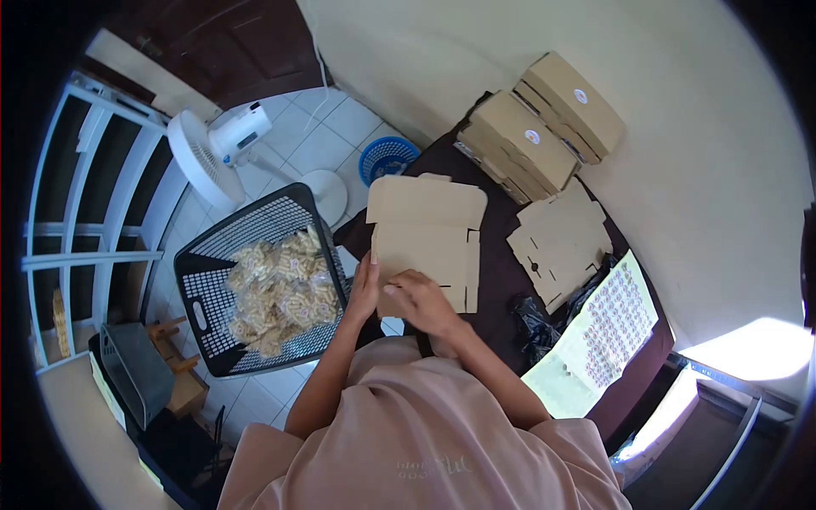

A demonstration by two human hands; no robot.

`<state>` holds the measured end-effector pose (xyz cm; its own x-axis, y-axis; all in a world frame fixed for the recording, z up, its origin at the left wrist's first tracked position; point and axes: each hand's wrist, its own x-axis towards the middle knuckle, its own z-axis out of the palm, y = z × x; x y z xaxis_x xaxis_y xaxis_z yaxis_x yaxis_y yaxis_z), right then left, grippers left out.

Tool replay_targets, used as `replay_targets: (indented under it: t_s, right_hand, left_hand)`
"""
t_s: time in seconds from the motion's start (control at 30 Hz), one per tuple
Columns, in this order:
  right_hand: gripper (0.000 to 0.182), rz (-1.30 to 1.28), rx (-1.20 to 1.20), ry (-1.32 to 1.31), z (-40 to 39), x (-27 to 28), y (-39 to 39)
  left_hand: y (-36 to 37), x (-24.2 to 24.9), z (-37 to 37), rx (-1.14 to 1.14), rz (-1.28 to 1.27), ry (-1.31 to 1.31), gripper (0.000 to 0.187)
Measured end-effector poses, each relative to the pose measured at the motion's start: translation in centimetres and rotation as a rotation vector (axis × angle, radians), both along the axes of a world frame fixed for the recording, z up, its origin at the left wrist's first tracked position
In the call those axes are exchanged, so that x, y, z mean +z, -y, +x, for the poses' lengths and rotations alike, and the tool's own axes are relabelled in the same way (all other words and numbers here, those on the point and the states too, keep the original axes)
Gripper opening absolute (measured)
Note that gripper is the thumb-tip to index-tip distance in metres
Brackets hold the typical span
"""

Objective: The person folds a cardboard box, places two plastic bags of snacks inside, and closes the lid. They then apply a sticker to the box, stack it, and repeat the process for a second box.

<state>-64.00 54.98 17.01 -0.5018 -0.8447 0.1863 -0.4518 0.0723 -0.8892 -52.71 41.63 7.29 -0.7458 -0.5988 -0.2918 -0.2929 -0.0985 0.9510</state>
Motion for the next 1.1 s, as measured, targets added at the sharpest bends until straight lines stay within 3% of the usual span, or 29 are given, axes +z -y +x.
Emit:
replay_targets:
  t_s: [0.03,0.07,0.13,0.2,0.27,0.4,0.47,0.5,0.53,0.57,0.6,0.63,0.67,0.77,0.9,0.93,1.0,1.07,1.1]
  right_hand:
    - [0.014,0.048,0.008,-0.057,-1.2,-0.7,-0.7]
    - [0.017,0.100,0.014,-0.114,-2.4,-1.0,-1.5]
    - [0.024,0.296,-0.154,0.060,-4.8,-0.9,-3.7]
    - [0.035,0.385,-0.210,-0.123,-7.8,-3.0,-7.0]
    - [0.034,0.447,-0.194,-0.166,-9.0,-3.7,-9.4]
    - [0.033,0.469,-0.041,-0.202,-9.3,-5.0,-11.7]
    - [0.030,0.415,-0.052,-0.121,-10.2,-6.6,-12.5]
    - [0.028,0.362,-0.070,-0.043,-10.3,-6.8,-12.5]
    - [0.028,0.361,-0.067,-0.041,-10.4,-7.0,-12.5]
    - [0.024,0.392,-0.110,0.149,-10.4,-7.3,-12.5]
    - [0.020,0.421,-0.153,0.339,-10.4,-7.5,-12.5]
    - [0.020,0.422,-0.151,0.341,-10.1,-7.7,-12.4]
    - [0.019,0.357,-0.196,0.507,-9.7,-8.2,-12.2]
    - [0.022,0.215,-0.286,0.777,-8.8,-8.6,-11.8]
    - [0.023,0.117,-0.423,0.973,-7.5,-9.1,-11.3]
    - [0.023,0.118,-0.420,0.978,-7.2,-9.8,-11.0]
    - [0.016,0.073,-0.421,0.526,-6.3,-11.2,-10.5]
    - [0.015,0.143,-0.425,0.435,-5.6,-10.7,-10.0]
    - [0.015,0.213,-0.425,0.341,-5.4,-10.1,-9.7]
  left_hand:
    - [0.9,-1.8,0.9,-0.076,-0.231,0.096,0.051]
    - [0.9,-1.3,1.4,-0.062,-0.229,0.102,0.051]
    - [0.4,1.2,2.7,0.093,0.065,0.173,0.042]
    - [0.4,2.5,3.3,0.099,0.043,0.108,0.041]
    - [1.0,2.6,4.2,-0.188,-0.511,-0.062,0.049]
    - [1.5,2.4,4.5,-0.349,-0.625,0.019,0.052]
    - [3.0,1.3,4.9,-0.553,-0.407,0.111,0.044]
    - [3.2,1.0,4.9,-0.551,-0.406,0.115,0.044]
    - [3.4,0.7,4.9,-0.490,-0.225,0.036,0.039]
    - [3.4,0.4,5.1,-0.426,-0.044,-0.043,0.035]
    - [3.3,0.9,5.0,-0.425,-0.044,-0.040,0.035]
    - [3.0,1.3,4.9,-0.357,0.157,-0.053,0.031]
    - [2.8,1.9,4.7,-0.286,0.355,-0.066,0.027]
    - [3.0,2.2,4.6,-0.189,0.565,-0.059,0.030]
    - [2.4,-0.5,4.9,-0.121,0.529,-0.038,0.033]
    - [1.9,-0.9,4.5,-0.105,0.440,-0.001,0.031]
    - [0.7,-0.9,3.9,-0.090,0.354,0.041,0.030]
    - [-0.1,0.7,2.8,-0.116,-0.009,0.049,0.025]
    - [-0.6,0.9,2.5,-0.118,-0.012,0.048,0.025]
